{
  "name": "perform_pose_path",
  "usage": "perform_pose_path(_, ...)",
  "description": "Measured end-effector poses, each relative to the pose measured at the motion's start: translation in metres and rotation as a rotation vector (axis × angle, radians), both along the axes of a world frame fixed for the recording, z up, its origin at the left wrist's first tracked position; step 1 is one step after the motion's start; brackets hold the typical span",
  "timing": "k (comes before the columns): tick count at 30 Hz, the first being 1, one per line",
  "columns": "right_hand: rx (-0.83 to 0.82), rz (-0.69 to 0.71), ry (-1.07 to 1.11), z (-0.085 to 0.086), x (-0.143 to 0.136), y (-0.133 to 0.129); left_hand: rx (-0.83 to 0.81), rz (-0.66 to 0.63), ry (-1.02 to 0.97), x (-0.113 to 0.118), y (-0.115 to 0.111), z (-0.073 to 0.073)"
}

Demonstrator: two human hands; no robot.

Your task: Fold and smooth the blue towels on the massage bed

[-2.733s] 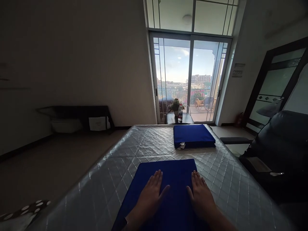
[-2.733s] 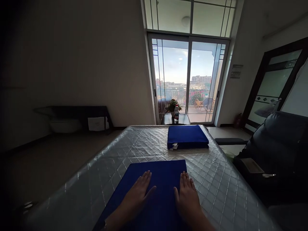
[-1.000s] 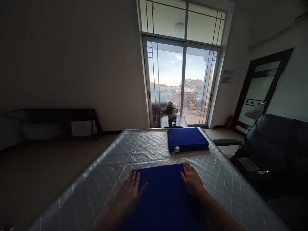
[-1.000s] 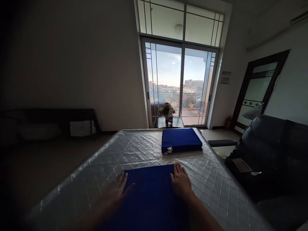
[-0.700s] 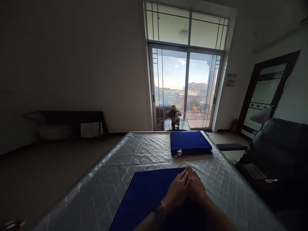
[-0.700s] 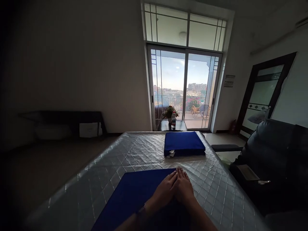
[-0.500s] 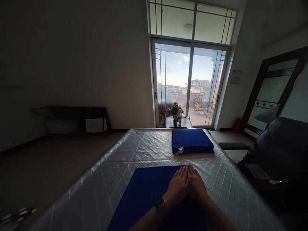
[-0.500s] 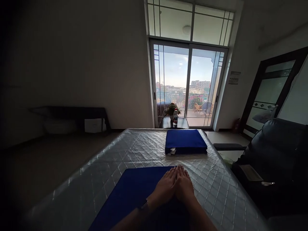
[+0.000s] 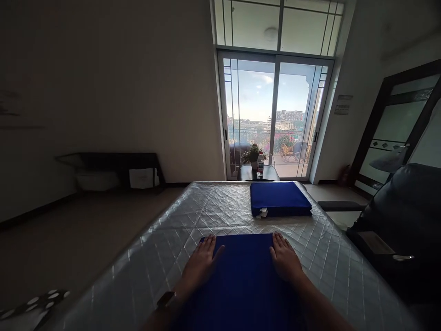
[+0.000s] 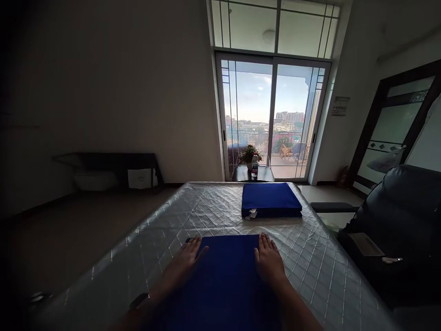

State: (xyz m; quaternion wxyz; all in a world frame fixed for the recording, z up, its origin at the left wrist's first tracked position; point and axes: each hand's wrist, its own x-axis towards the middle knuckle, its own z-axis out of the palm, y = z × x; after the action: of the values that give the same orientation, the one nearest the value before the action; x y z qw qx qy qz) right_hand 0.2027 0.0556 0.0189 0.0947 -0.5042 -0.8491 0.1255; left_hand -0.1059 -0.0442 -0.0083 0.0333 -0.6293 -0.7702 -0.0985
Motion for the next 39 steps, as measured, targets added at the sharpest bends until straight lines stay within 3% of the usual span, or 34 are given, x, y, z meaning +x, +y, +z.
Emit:
perform_pose_path(5, 0.0, -0.01, -0.002, -0.001, -0.001, 0.001, -0.003, 0.054, -0.09, -0.014, -0.003, -0.002)
perform_pose_path(9, -0.008, -0.015, -0.011, 0.0, -0.001, 0.001, 0.037, 0.042, -0.086, -0.013, -0.001, -0.007)
perform_pose_path(19, -0.019, -0.024, -0.018, 0.007, -0.002, -0.005, 0.006, 0.053, -0.098, -0.008, -0.005, 0.0)
perform_pose_path(26, -0.048, -0.012, -0.037, 0.017, -0.003, -0.012, 0.022, 0.039, -0.035, -0.01, 0.0, -0.005)
perform_pose_path(34, -0.08, -0.022, 0.037, 0.012, 0.003, -0.033, 0.042, 0.008, -0.031, -0.014, 0.0, -0.009)
perform_pose_path(39, -0.063, -0.025, 0.057, 0.012, 0.002, -0.033, 0.017, 0.02, -0.009, -0.017, 0.002, -0.02)
